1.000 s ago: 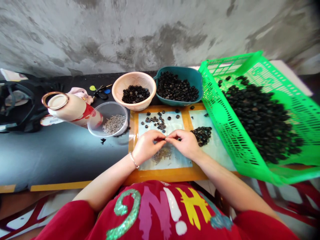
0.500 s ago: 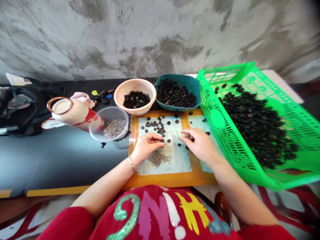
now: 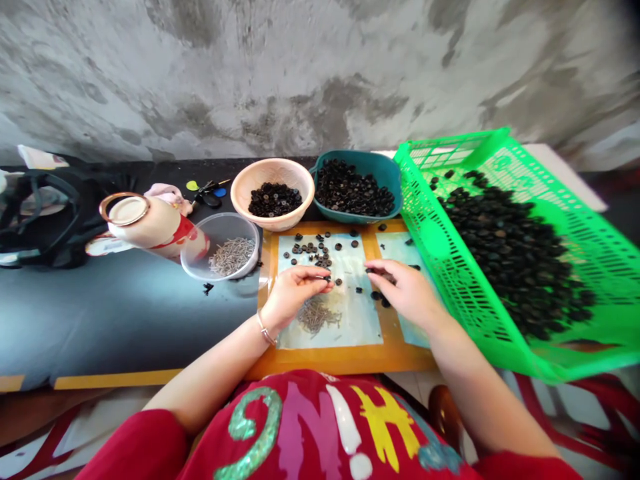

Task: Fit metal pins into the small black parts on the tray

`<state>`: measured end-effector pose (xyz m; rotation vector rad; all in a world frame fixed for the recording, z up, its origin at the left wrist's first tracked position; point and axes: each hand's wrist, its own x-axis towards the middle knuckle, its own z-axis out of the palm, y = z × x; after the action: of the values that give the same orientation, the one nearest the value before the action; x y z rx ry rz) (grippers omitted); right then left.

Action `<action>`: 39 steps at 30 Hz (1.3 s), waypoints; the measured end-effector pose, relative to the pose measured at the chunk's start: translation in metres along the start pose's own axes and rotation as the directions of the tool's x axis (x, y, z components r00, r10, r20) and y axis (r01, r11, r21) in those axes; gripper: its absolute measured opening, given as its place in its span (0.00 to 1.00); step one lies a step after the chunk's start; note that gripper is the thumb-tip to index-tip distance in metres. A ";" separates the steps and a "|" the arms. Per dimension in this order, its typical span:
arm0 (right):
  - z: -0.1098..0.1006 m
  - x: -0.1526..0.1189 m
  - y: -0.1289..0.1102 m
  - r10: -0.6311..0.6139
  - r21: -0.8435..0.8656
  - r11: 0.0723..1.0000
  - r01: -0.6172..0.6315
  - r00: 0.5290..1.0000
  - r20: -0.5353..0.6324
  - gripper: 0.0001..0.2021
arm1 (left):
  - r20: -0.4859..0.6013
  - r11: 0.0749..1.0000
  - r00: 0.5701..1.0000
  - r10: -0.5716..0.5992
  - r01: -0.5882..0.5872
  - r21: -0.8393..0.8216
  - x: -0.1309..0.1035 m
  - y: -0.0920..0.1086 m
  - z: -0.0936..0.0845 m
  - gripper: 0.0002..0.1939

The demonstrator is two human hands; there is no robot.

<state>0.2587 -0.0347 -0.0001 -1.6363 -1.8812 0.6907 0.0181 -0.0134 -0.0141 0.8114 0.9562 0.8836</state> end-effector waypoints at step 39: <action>0.008 -0.018 -0.060 -0.305 0.175 0.924 0.339 0.932 -0.195 0.11 | 0.040 0.838 0.922 0.385 -0.367 0.403 -0.032 0.027 0.026 0.05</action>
<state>0.2128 -0.0601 0.0342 -1.1780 -1.8330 0.5687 0.0253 -0.0359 0.0296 1.3785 1.0525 1.0592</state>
